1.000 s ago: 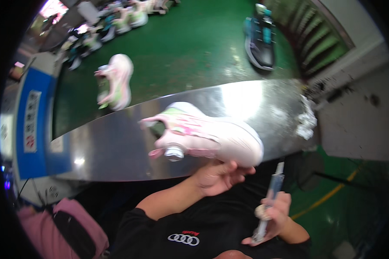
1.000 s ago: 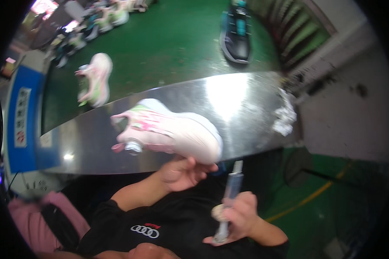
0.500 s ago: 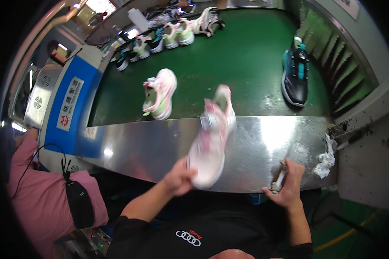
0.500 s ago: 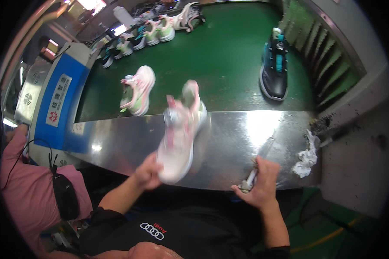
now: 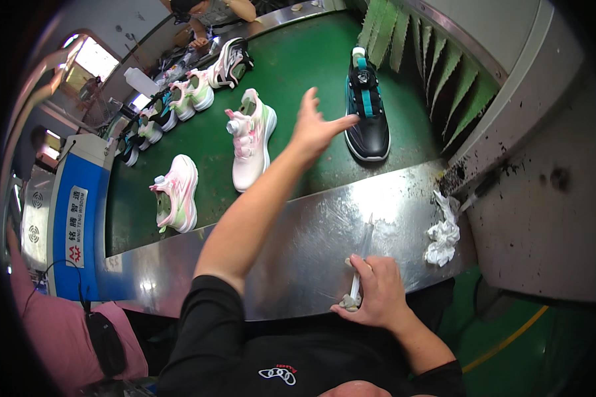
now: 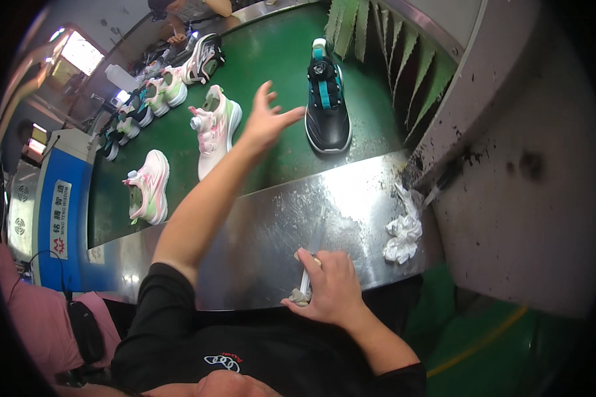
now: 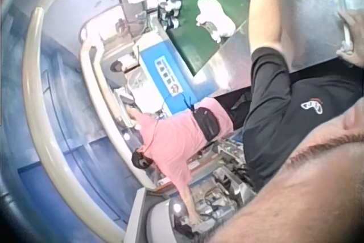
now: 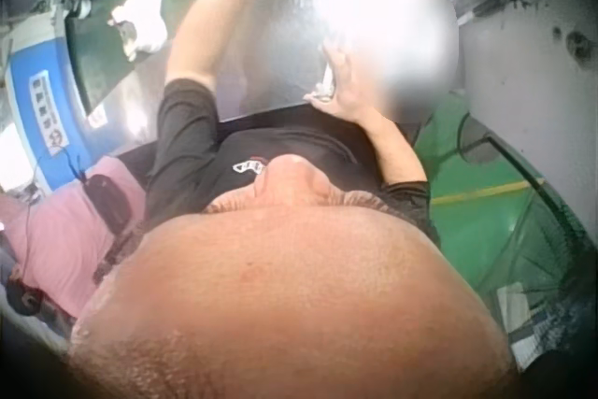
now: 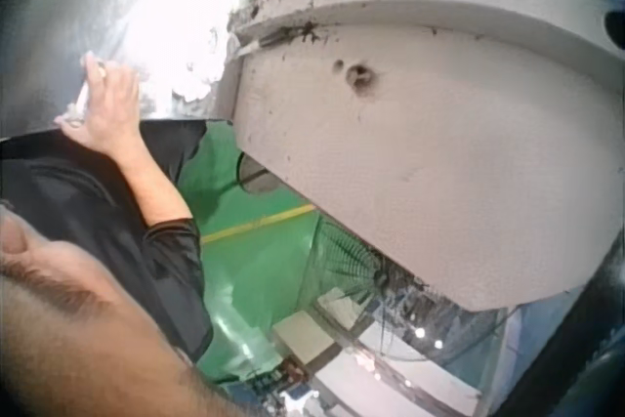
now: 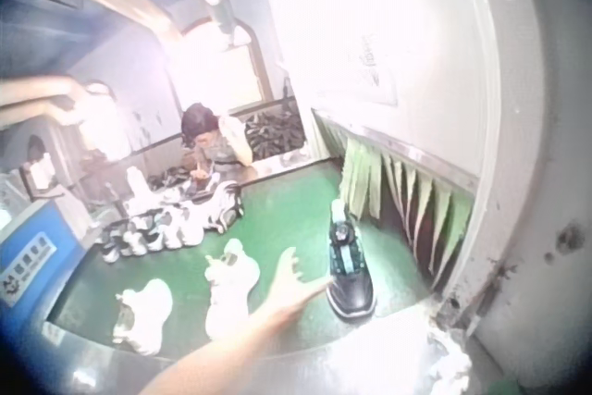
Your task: The person glues shoes by taking them from a conveyor belt, applying glue along the seams using a syringe, pressing the edges by hand, and setting them back on the conveyor belt.
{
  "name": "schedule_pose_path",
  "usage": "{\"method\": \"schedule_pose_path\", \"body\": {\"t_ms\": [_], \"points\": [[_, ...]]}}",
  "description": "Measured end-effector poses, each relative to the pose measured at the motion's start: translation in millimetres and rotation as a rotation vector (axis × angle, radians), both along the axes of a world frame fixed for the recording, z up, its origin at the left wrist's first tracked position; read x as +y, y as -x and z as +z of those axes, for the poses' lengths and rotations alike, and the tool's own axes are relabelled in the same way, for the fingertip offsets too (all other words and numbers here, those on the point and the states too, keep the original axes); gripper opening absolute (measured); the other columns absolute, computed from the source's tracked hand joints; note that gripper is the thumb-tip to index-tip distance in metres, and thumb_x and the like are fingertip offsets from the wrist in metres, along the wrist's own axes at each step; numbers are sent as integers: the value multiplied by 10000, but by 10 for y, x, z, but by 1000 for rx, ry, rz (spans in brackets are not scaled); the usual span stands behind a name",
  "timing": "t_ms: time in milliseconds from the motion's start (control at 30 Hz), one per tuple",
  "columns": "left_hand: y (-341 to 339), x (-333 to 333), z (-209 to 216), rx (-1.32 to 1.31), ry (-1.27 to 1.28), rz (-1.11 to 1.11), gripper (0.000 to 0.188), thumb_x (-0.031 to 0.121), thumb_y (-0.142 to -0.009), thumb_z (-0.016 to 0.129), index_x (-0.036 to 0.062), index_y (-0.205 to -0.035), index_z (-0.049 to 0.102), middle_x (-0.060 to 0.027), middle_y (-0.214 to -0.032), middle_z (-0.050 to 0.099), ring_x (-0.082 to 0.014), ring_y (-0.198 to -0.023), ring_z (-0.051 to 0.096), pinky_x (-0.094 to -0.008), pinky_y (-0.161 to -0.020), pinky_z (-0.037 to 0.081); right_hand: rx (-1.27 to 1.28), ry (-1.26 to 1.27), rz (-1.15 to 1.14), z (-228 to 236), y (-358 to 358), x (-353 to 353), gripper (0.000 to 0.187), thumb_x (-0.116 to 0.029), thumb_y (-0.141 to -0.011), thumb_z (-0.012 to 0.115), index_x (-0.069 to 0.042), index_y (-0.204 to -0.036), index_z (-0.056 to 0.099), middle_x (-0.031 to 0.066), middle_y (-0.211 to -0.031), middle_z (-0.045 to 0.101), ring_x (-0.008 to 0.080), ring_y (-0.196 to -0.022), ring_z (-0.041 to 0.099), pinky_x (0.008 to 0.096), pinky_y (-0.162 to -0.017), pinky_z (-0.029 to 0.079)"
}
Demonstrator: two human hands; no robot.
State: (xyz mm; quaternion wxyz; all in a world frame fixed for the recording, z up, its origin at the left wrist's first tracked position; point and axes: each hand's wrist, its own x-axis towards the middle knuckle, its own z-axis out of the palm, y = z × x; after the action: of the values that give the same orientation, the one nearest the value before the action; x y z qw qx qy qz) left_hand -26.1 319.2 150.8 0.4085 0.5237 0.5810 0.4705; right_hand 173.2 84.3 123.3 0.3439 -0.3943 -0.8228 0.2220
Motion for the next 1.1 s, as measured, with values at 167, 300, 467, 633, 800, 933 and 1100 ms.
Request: {"method": "schedule_pose_path", "body": {"t_ms": [167, 300, 467, 633, 800, 933, 1100], "points": [[-670, 683, 19, 300, -200, 74, 1209, 375, -532, 874, 71, -1436, 132, -244, -1395, 294, -375, -1294, 321, -420, -1074, 306, -10, -5, 25, 32, -34, 36, 838, -468, -572, 788, -82, -1240, 460, 118, -958, 459, 306, -822, 441, 404, -706, 381], [-543, 930, 50, 504, -167, 15, 977, 290, -556, 840, 87, -1334, 286, -221, -1276, 448, -355, -1138, 497, -408, -971, 419, -15, 33, 46, 25, -57, 47, 843, -470, -562, 796, -94, -1238, 463, 111, -971, 460, 300, -825, 443, 406, -711, 378], [-88, 1119, 34, 245, -117, 138, 628, 161, -619, 744, 25, -1149, 434, -119, -971, 579, -214, -862, 579, -344, -765, 490, 1, 23, 65, 16, -59, 30, 937, -452, -524, 827, -69, -1268, 405, 128, -989, 461, 310, -849, 451, 416, -733, 366], [420, 901, -59, -457, 8, -3, 431, 24, -714, 732, 25, -1061, 476, -89, -902, 579, -187, -756, 609, -342, -634, 537, 2, -12, 23, 4, -62, 21, 945, -443, -531, 825, -69, -1287, 398, 128, -994, 463, 306, -849, 451, 413, -737, 369], [799, 426, 138, -532, -5, -106, 260, 38, -805, 672, 53, -997, 498, -56, -896, 595, -172, -768, 627, -347, -707, 553, 11, -25, -41, 8, -52, -14, 946, -406, -543, 827, -58, -1302, 382, 132, -1013, 479, 308, -855, 457, 413, -768, 383], [1173, -376, 466, -565, -61, -99, 216, 72, -888, 584, 69, -1055, 448, -54, -936, 581, -174, -826, 617, -328, -742, 529, 24, -41, -32, 9, 3, -20, 912, -454, -573, 798, -79, -1303, 401, 146, -1018, 450, 317, -860, 447, 420, -766, 384], [1600, -1695, 686, -544, -44, -52, 332, 9, -810, 632, 54, -1084, 449, -40, -928, 555, -135, -831, 577, -285, -782, 478, -37, -40, -63, 18, 57, -62, 933, -439, -558, 807, -74, -1310, 392, 149, -1052, 454, 328, -904, 451, 431, -812, 377]]}}
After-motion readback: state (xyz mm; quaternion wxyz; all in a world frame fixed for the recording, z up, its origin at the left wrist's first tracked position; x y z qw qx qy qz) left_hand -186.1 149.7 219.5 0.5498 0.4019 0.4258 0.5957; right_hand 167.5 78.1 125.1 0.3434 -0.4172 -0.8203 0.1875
